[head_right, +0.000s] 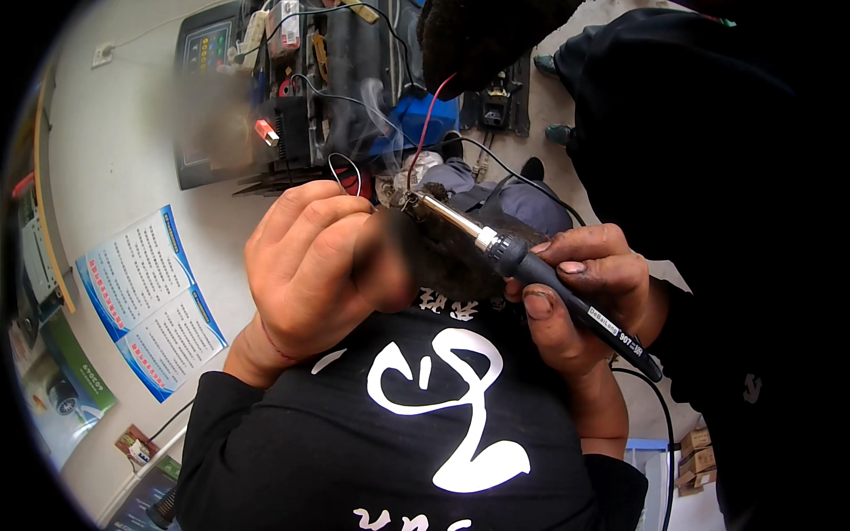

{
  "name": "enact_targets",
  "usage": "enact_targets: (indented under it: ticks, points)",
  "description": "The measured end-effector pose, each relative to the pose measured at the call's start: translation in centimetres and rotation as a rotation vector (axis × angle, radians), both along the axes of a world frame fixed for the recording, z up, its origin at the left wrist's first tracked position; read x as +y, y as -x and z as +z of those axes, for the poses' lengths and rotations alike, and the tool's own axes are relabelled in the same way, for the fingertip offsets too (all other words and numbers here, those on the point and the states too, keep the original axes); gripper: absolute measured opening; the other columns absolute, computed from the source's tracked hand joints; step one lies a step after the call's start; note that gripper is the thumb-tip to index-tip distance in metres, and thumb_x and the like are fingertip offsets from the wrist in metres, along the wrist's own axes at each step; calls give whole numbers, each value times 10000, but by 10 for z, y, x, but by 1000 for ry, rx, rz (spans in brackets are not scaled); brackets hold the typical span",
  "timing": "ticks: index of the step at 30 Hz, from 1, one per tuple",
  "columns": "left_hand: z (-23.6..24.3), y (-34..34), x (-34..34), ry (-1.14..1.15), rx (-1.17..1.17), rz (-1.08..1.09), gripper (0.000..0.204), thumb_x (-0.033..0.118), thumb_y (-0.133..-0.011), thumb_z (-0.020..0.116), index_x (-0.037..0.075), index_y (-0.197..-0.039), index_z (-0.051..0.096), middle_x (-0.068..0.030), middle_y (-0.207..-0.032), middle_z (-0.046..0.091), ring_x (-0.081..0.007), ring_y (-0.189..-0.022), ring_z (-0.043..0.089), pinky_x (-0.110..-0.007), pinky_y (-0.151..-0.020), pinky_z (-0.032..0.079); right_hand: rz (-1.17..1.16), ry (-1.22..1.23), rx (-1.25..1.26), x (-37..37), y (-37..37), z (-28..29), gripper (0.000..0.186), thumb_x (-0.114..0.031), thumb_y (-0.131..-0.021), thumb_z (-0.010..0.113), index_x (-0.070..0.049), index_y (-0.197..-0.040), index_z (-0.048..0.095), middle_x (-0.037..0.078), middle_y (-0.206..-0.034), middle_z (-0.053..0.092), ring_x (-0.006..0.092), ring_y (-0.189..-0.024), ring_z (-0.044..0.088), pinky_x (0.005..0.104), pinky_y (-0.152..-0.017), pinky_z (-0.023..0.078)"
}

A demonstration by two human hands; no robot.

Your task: The person uses a soldering iron and solder wire to join wires to a small electronic component held in a gloved hand. They repeatedly apply heat and solder to the connection points, generating smoke, and briefly inspect the joint before continuing the process.

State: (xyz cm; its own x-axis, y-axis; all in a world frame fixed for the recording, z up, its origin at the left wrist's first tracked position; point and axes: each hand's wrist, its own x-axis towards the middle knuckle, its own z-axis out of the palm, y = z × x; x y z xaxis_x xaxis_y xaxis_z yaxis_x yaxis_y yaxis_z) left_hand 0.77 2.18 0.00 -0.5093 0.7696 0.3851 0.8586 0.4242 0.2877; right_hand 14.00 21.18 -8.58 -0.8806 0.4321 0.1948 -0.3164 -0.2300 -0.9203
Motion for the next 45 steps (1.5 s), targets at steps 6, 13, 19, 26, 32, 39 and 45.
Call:
enact_targets:
  ticks: [6,13,19,26,32,39,45]
  points:
    - [0,-1,0,18,3,-20,358,44,-572,798,25,-892,641,-99,-834,664,-298,-768,649,-372,-652,545,-3,-14,-9,0,0,0,351,-135,-889,759,-51,-1027,448,146,-1019,562,172,-738,690,278,-616,633]
    - [-7,-2,0,-9,16,-16,297,21,-597,732,26,-873,624,-94,-825,637,-282,-754,631,-373,-646,532,-6,-11,-20,0,0,0,363,-143,-882,770,-49,-1024,449,146,-1012,564,172,-739,689,277,-613,633]
    - [-3,-2,-4,30,4,-18,386,31,-577,800,26,-925,631,-106,-865,668,-305,-787,653,-379,-663,548,-13,11,-33,0,1,0,378,-159,-875,783,-48,-1016,450,145,-999,568,171,-734,690,275,-607,631]
    - [-5,-1,-4,20,-1,2,330,-26,-610,745,39,-908,620,-95,-856,660,-296,-786,656,-375,-669,555,-13,14,-33,0,4,2,366,-152,-881,774,-53,-1011,446,147,-1001,573,178,-730,694,283,-611,630]
    - [-3,1,-2,16,-53,9,316,-49,-617,730,44,-897,618,-91,-845,652,-296,-774,657,-371,-667,558,-9,28,-33,0,5,2,366,-143,-882,772,-54,-1015,443,147,-997,574,183,-736,695,294,-612,629]
    - [-10,7,-1,-54,-69,8,313,-59,-618,737,31,-893,619,-92,-817,642,-300,-747,645,-374,-671,548,-6,25,-21,1,6,1,364,-131,-884,766,-53,-1025,440,148,-1008,572,182,-742,696,292,-611,630]
    - [-6,6,-2,-96,-114,23,284,-53,-623,717,28,-872,609,-87,-790,624,-293,-725,631,-371,-664,536,-15,31,-19,0,8,1,357,-126,-882,765,-53,-1023,445,149,-1007,573,183,-748,700,290,-614,632]
